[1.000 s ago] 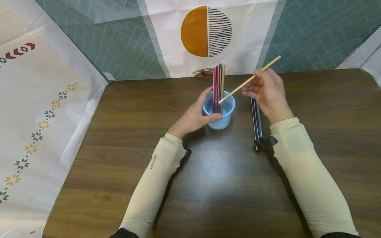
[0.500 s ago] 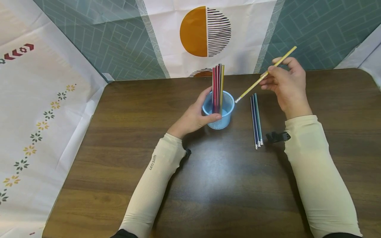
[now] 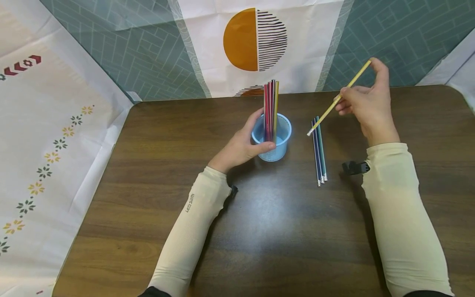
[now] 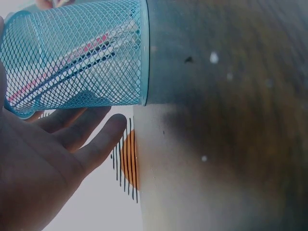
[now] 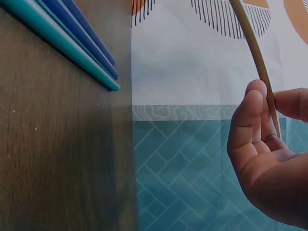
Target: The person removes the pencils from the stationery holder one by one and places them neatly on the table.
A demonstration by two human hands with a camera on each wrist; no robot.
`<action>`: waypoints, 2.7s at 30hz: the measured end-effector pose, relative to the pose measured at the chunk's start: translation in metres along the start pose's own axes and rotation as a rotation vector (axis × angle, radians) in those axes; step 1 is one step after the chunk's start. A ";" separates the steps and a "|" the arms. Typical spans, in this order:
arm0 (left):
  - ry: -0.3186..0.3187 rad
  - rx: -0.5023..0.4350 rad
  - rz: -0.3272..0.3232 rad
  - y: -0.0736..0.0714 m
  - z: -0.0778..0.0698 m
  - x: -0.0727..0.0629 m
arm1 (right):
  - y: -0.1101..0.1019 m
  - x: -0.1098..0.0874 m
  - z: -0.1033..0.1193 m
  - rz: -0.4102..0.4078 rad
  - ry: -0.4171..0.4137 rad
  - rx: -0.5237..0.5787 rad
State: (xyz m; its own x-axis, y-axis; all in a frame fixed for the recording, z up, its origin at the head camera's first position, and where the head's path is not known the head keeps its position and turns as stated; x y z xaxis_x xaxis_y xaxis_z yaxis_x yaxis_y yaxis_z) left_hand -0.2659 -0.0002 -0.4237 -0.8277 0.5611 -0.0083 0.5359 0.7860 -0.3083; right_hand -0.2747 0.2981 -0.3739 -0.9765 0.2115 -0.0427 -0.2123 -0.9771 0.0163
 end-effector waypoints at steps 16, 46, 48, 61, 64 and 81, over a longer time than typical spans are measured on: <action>0.004 -0.005 0.003 0.001 0.000 -0.001 | -0.010 0.005 -0.011 0.126 -0.019 -0.544; 0.014 -0.008 0.005 0.001 -0.001 -0.001 | 0.009 0.010 -0.062 0.466 0.187 -0.826; 0.012 -0.013 0.006 0.001 -0.001 0.000 | 0.011 0.010 -0.062 0.461 0.189 -0.862; 0.009 -0.016 0.005 0.001 0.000 0.000 | 0.018 0.009 -0.060 0.439 0.183 -1.007; 0.008 -0.013 0.007 0.001 0.000 0.000 | 0.018 0.008 -0.060 0.439 0.181 -1.018; -0.003 -0.011 0.012 0.000 -0.001 0.000 | 0.022 0.006 -0.057 0.460 0.168 -1.046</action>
State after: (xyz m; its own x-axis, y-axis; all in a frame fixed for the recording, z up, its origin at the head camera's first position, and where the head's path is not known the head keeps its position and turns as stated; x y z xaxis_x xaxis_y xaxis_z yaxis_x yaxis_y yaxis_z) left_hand -0.2657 0.0005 -0.4231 -0.8214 0.5701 -0.0145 0.5478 0.7817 -0.2982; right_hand -0.2832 0.2770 -0.4309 -0.9192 -0.0986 -0.3813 0.3743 -0.5203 -0.7676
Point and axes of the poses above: each hand's wrist, its own x-axis towards the middle knuckle, its own y-axis out of the palm, z = x × y, the point moved 5 cm from there along x, towards the middle knuckle, and after that the axes turned 10 degrees about -x, right-handed, at the moved point
